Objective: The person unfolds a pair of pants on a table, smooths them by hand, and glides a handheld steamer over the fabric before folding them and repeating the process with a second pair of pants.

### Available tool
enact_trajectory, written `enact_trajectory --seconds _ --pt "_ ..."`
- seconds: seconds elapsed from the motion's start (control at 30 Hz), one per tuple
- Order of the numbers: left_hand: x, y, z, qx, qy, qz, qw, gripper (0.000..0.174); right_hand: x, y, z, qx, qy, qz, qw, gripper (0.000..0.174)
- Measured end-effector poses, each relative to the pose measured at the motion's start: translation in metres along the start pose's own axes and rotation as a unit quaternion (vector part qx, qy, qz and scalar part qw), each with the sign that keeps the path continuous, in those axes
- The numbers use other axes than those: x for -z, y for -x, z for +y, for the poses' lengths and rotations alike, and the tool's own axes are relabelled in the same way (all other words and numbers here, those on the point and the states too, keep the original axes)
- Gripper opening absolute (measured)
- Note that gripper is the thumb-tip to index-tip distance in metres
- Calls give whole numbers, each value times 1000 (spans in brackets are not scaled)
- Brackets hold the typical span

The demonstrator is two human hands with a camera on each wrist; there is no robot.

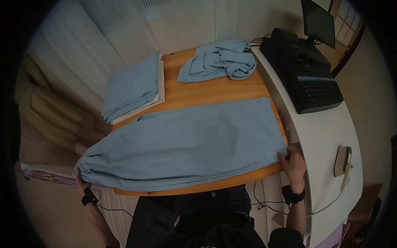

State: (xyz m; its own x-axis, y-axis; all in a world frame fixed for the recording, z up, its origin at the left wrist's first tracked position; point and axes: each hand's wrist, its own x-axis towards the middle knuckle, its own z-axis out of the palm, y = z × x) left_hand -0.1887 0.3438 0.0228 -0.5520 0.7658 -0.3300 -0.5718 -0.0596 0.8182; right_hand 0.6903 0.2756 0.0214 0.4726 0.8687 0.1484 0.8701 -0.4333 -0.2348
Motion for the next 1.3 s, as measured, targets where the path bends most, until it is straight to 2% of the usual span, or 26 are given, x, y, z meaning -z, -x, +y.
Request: enact_trajectory --seconds 0.03,0.1,0.13,0.23,0.3,0.33,0.37,0.4,0.43,0.5,0.53,0.6,0.63,0.7,0.83,0.9,0.93,1.0,1.03,1.07,1.13,1.17,1.23,1.3 --pt "4 -2 -4 7 11 -4 1000 53 -2 -5 5 7 -6 0 1000 41" --pt "-5 2 0 12 18 -7 1000 52 4 -9 3 -18 -31 -76 997 37" --pt "-13 9 3 7 18 -5 1000 52 8 -11 1 -15 -35 -76 996 37" --pt "-72 59 6 -2 37 -29 999 52 5 -18 -1 -33 -78 -109 990 33" --pt "-129 108 -8 -60 29 -85 994 53 -13 -20 17 -103 -327 -144 928 27" --pt "-161 134 -21 -92 16 -78 993 50 -18 -17 16 -95 -325 -150 929 27" --pt "-192 159 -40 -124 3 -71 990 48 -22 -13 14 -124 -403 -109 900 28" --pt "-219 177 -63 -177 -71 -101 976 42 -24 -9 12 -154 -477 -68 863 29" --pt "-242 195 -87 -227 -146 -130 954 37 -27 -7 8 -147 -477 -73 863 29" --pt "-275 219 -144 -309 -315 -221 870 33 -32 -2 4 -189 -526 12 829 23" --pt "-285 228 -173 -273 -344 -301 846 38 -33 -4 8 -188 -529 10 828 23" --pt "-287 239 -229 -257 -570 -389 676 41 -33 -6 17 -185 -518 -59 833 20" --pt "-283 244 -243 -259 -572 -390 674 41 -29 -7 14 -187 -521 -58 831 20" --pt "-279 248 -263 -333 -645 -346 594 44 -18 -9 4 -238 -487 -70 838 13" --pt "-280 248 -267 -344 -647 -343 588 46 -22 -17 9 -205 -535 -64 817 18" --pt "-288 249 -271 -346 -637 -345 596 46 -16 -30 1 -146 -590 0 794 23" --pt "-292 252 -275 -343 -627 -348 607 46 -5 -38 -4 -148 -589 0 794 23" --pt "-302 261 -284 -335 -629 -362 601 46 23 -56 -13 -162 -658 42 734 33" --pt "-308 265 -290 -330 -632 -371 595 46 23 -66 -6 -176 -674 56 715 41" --pt "-313 272 -290 -327 -646 -378 577 47 16 -70 -4 -168 -672 58 719 41" --pt "-312 280 -299 -337 -633 -368 592 47 -6 -77 -4 -221 -759 73 608 48" --pt "-310 281 -301 -342 -627 -363 599 47 -12 -80 -10 -211 -761 70 610 48" --pt "-304 282 -294 -327 -619 -366 613 50 -21 -76 -33 -216 -811 39 543 50" --pt "-293 283 -282 -338 -583 -428 602 54 12 -76 -97 -215 -804 45 553 48"
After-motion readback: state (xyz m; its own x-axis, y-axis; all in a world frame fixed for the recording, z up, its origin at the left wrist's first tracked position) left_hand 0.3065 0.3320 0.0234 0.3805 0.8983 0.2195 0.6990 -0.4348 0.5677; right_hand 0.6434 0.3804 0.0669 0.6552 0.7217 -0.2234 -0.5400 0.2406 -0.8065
